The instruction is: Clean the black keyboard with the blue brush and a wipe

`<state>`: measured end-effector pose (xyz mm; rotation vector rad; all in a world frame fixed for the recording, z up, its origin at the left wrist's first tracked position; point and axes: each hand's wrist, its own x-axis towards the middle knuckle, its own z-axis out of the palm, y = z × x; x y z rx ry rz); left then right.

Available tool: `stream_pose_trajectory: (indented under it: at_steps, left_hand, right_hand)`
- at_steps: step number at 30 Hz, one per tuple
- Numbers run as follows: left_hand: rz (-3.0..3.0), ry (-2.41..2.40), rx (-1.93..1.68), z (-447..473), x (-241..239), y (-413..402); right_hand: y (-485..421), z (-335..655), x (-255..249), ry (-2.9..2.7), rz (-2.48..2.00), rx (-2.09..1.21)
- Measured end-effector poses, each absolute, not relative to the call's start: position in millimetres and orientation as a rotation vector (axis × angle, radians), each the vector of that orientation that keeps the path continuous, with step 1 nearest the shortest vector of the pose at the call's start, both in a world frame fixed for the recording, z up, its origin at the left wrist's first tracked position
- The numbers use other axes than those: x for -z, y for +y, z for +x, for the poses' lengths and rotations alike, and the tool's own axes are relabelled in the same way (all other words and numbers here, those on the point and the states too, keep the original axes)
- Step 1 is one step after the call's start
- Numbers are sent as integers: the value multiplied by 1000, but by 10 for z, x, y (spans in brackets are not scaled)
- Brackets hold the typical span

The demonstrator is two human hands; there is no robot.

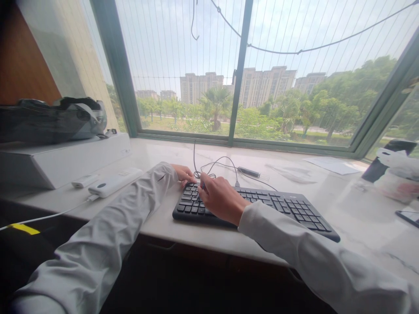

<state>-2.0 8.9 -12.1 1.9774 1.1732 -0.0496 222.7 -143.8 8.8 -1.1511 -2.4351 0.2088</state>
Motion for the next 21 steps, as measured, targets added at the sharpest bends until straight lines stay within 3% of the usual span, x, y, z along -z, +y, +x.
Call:
stream_pose_trajectory:
  at_steps: [21]
  left_hand:
    - [1970,1190,67,0,93,63]
  right_hand:
    - [-1605,2302,-125,-2439,-1179,-244]
